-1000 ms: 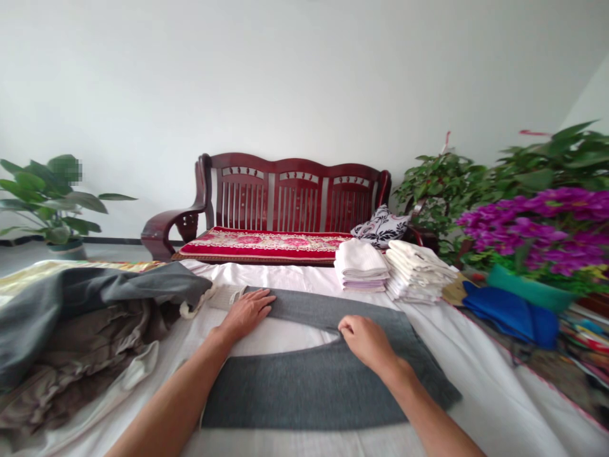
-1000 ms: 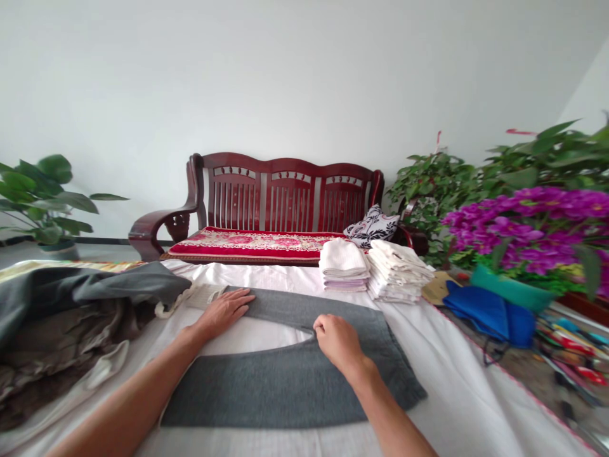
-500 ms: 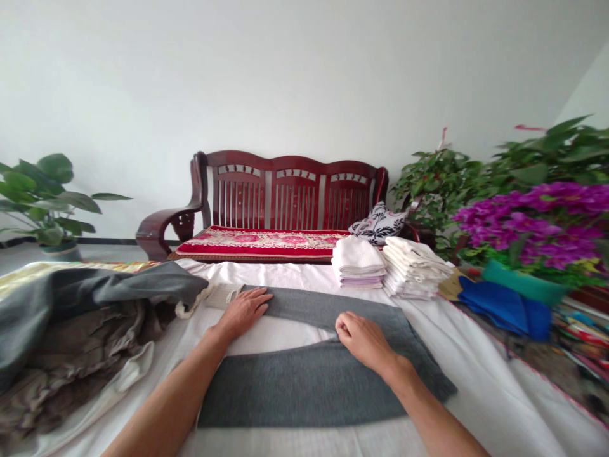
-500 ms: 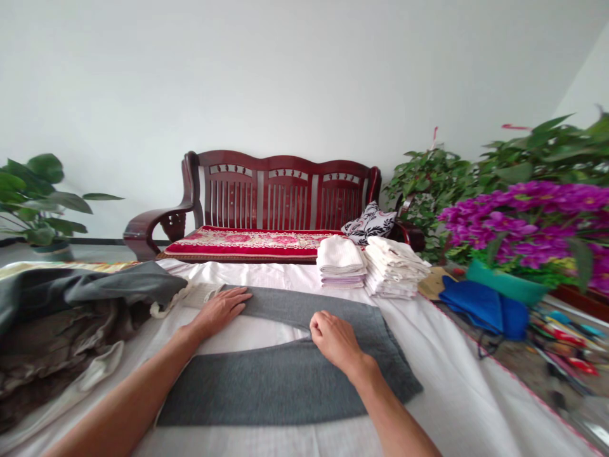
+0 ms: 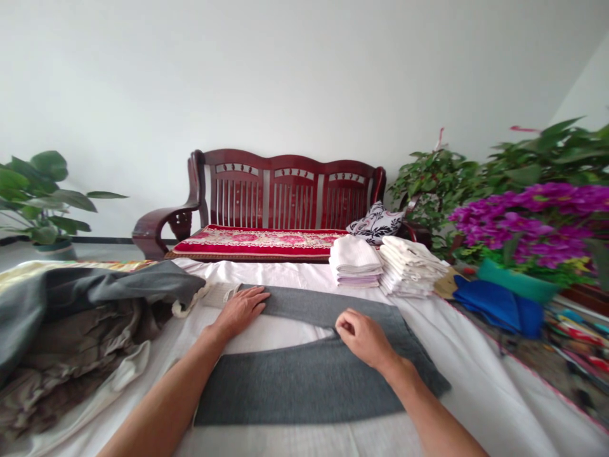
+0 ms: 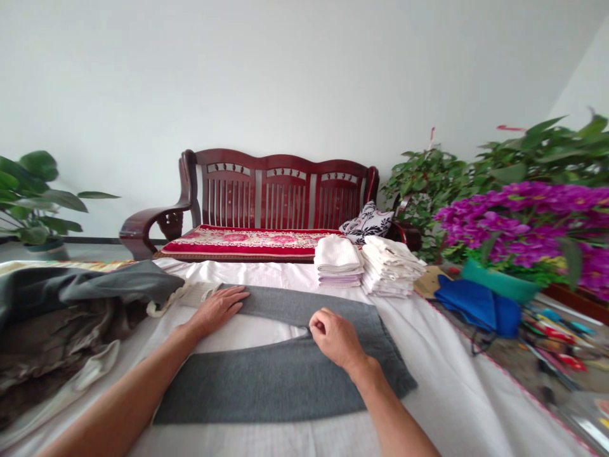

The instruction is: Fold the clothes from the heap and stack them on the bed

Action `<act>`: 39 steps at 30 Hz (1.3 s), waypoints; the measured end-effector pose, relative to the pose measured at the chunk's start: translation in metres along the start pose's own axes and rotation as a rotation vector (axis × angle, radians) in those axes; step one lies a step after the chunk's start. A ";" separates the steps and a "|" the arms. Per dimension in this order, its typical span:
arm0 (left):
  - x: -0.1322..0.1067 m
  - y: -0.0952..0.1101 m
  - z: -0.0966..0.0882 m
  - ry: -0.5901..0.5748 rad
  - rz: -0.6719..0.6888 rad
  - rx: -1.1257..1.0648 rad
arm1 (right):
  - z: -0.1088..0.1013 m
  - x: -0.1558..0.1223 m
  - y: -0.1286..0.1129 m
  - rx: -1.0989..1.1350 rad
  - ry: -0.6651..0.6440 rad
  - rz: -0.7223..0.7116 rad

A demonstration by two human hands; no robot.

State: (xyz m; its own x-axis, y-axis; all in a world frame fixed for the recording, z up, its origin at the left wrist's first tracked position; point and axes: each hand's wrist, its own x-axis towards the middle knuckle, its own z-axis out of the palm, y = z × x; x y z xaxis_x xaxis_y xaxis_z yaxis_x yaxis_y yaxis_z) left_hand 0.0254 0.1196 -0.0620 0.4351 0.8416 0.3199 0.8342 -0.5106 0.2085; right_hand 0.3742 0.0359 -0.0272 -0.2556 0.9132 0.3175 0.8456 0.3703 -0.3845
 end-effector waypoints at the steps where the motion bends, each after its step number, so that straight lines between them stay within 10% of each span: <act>1: 0.000 0.000 0.000 -0.002 0.000 -0.001 | 0.000 -0.001 0.000 -0.013 -0.020 0.002; 19: 0.001 -0.005 0.005 0.019 0.010 -0.006 | 0.011 0.008 -0.013 -0.308 -0.104 0.130; 39: 0.001 -0.003 0.002 -0.007 0.006 0.025 | 0.012 0.000 0.009 0.182 -0.047 -0.050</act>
State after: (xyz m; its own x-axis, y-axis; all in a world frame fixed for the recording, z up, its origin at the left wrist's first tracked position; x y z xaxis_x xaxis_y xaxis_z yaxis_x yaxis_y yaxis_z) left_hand 0.0240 0.1220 -0.0639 0.4426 0.8395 0.3151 0.8396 -0.5114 0.1831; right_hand 0.3764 0.0410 -0.0408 -0.3203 0.8983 0.3007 0.7334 0.4361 -0.5215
